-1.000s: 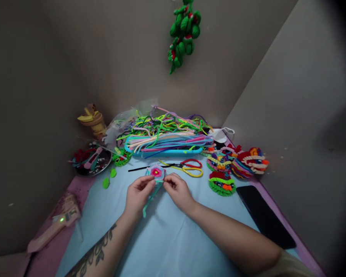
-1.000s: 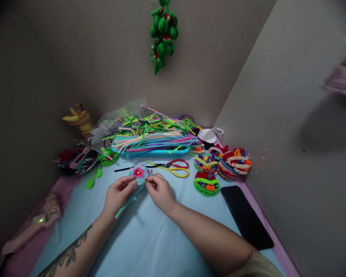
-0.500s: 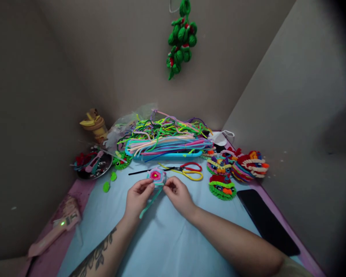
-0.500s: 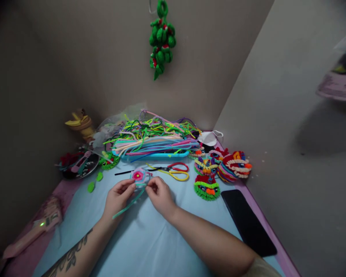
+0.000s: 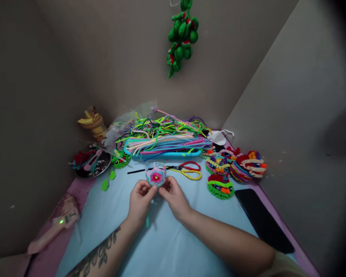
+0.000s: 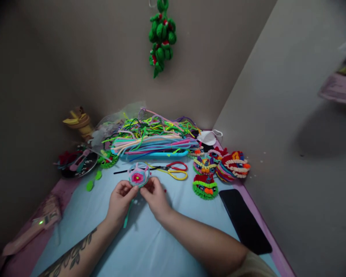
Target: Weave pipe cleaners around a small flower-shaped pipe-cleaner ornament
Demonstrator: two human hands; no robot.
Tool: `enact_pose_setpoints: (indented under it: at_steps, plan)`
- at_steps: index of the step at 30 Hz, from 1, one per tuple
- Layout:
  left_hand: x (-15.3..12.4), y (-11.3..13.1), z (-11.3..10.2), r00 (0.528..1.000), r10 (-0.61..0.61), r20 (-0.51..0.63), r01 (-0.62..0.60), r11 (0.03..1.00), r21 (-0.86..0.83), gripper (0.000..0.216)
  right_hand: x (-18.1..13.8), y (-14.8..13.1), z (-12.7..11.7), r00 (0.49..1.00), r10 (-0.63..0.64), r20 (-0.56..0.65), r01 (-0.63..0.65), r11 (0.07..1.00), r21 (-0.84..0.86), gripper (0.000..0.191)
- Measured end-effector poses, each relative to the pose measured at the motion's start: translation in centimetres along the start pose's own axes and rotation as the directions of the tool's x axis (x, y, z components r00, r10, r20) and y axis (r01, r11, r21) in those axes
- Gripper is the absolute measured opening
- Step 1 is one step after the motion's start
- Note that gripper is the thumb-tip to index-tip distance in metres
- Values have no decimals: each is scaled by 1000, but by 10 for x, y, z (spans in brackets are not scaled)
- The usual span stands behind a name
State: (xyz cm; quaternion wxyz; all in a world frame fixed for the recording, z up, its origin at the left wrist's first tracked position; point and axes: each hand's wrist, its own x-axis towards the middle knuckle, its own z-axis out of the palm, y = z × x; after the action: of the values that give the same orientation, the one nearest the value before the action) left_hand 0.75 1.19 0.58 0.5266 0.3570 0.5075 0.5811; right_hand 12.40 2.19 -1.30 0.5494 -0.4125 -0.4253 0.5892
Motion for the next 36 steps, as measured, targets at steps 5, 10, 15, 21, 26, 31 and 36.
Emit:
enact_pose_setpoints:
  at_steps: [5,10,15,21,26,31,36]
  plan:
    - [-1,2,3,994,-68,89,76,994,-85,55,6,5,-4,998,-5,-60,5,1000,2,25]
    - [0,3,2,984,-90,154,92,996,-11,73,14,2,-10,999,-28,-27,26,999,-47,19]
    - [5,3,-6,995,92,-30,-84,976,201,52,18,-9,-21,994,-104,-10,101,978,-185,12]
    - [11,20,-17,967,232,101,-253,891,377,54,12,-17,-27,976,-187,109,217,867,-449,10]
    - [9,22,-15,940,20,340,-98,972,214,67,11,-15,-30,951,-266,159,310,790,-529,23]
    - [10,18,-11,965,18,261,-35,998,59,51,11,-8,-33,951,-309,-1,272,839,-472,23]
    - [12,14,-13,976,13,217,-11,1000,-13,50,7,-14,-31,928,-364,80,353,787,-506,18]
